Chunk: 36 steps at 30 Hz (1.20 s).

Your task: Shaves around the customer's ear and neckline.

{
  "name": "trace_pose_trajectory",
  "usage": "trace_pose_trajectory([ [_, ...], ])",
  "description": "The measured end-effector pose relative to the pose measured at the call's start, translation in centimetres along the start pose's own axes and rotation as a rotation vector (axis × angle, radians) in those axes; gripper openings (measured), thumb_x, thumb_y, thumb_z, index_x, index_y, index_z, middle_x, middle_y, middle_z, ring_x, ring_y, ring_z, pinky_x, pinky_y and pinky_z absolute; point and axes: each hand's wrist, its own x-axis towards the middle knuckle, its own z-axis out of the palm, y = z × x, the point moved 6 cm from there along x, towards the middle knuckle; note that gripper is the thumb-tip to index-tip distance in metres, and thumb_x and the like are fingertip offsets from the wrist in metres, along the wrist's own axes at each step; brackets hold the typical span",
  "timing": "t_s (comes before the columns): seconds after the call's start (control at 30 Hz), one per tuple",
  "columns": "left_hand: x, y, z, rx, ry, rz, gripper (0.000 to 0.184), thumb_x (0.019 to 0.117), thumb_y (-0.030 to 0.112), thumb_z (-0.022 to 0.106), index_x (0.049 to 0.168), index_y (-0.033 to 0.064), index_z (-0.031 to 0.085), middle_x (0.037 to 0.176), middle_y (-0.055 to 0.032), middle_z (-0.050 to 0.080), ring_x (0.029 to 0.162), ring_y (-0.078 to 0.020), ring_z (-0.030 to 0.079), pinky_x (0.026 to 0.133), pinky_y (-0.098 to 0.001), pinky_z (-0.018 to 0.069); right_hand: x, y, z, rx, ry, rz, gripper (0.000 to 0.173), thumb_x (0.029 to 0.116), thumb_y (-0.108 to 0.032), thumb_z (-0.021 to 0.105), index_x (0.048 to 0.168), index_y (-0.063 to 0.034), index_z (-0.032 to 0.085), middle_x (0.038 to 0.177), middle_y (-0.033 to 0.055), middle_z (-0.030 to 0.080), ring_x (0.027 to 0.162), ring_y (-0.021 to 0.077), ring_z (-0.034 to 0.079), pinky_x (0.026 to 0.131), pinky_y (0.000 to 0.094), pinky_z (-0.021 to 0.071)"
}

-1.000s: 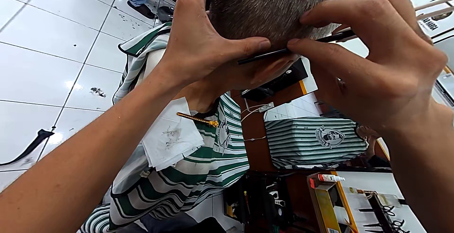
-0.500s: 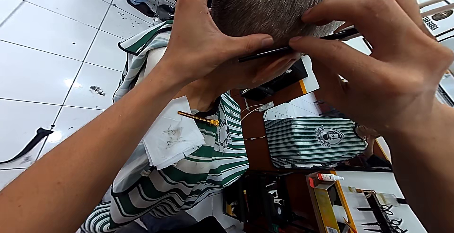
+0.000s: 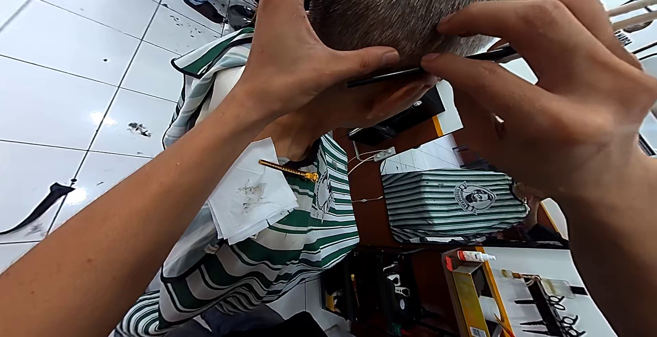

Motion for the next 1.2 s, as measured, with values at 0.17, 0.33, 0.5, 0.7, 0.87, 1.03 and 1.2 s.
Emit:
trace_pose_trajectory([
  [0.17,-0.02,0.01,0.09,-0.014,-0.009,-0.006,0.069,0.0694,0.039,0.092,0.119,0.0032,0.060,0.114,-0.0017,0.068,0.111,-0.0063,0.067,0.097,-0.0254,0.0587,0.15,-0.07,0.02,-0.010,-0.002,-0.007,0.027,0.0995,0.004,0.056,0.119,-0.0038,0.072,0.126,0.0222,0.067,0.110,0.0356,0.062,0.080,0.0410,0.0486],
  [0.33,0.04,-0.12,0.12,-0.045,-0.008,-0.001,0.070,0.0690,0.037,0.093,0.119,0.0027,0.060,0.114,-0.0025,0.069,0.112,-0.0076,0.068,0.098,-0.0270,0.0589,0.10,-0.13,-0.01,-0.029,-0.011,-0.006,0.027,0.0996,0.004,0.056,0.120,-0.0044,0.072,0.127,0.0218,0.067,0.109,0.0360,0.062,0.075,0.0421,0.0465],
  [0.5,0.07,-0.19,0.09,-0.034,0.001,0.001,0.070,0.0689,0.039,0.093,0.119,0.0024,0.060,0.113,-0.0027,0.069,0.110,-0.0075,0.068,0.095,-0.0266,0.0595,0.04,-0.43,0.01,-0.023,-0.046,-0.028,0.026,0.0998,0.004,0.055,0.118,-0.0031,0.072,0.128,0.0226,0.066,0.111,0.0371,0.062,0.078,0.0428,0.0480],
  [0.7,0.06,-0.22,0.18,-0.018,-0.005,-0.011,0.069,0.0697,0.041,0.092,0.118,0.0037,0.061,0.110,-0.0012,0.070,0.106,-0.0051,0.069,0.091,-0.0244,0.0602,0.23,-0.47,-0.14,-0.043,-0.028,-0.004,0.028,0.0996,0.004,0.054,0.120,-0.0036,0.071,0.128,0.0221,0.067,0.110,0.0367,0.062,0.075,0.0429,0.0464],
  [0.87,0.00,-0.29,0.19,-0.003,-0.013,-0.023,0.068,0.0697,0.043,0.092,0.118,0.0054,0.062,0.110,0.0003,0.071,0.105,-0.0036,0.069,0.090,-0.0231,0.0601,0.28,-0.58,-0.04,-0.055,-0.021,-0.014,0.028,0.0997,0.004,0.055,0.120,-0.0036,0.072,0.128,0.0225,0.067,0.110,0.0371,0.061,0.079,0.0429,0.0469],
  [1.03,0.02,-0.28,0.15,-0.001,-0.010,-0.015,0.069,0.0703,0.043,0.092,0.119,0.0046,0.061,0.111,-0.0009,0.070,0.107,-0.0046,0.069,0.091,-0.0236,0.0600,0.27,-0.55,-0.19,-0.045,-0.005,-0.003,0.029,0.0994,0.005,0.056,0.122,-0.0047,0.071,0.128,0.0215,0.067,0.110,0.0355,0.062,0.078,0.0417,0.0474],
  [1.2,0.04,-0.22,0.20,-0.022,-0.020,-0.013,0.070,0.0705,0.042,0.092,0.120,0.0041,0.060,0.112,-0.0011,0.070,0.108,-0.0049,0.068,0.093,-0.0242,0.0597,0.20,-0.59,0.02,-0.050,-0.030,0.002,0.028,0.0998,0.004,0.054,0.121,-0.0040,0.071,0.129,0.0222,0.066,0.110,0.0373,0.062,0.076,0.0433,0.0470],
])
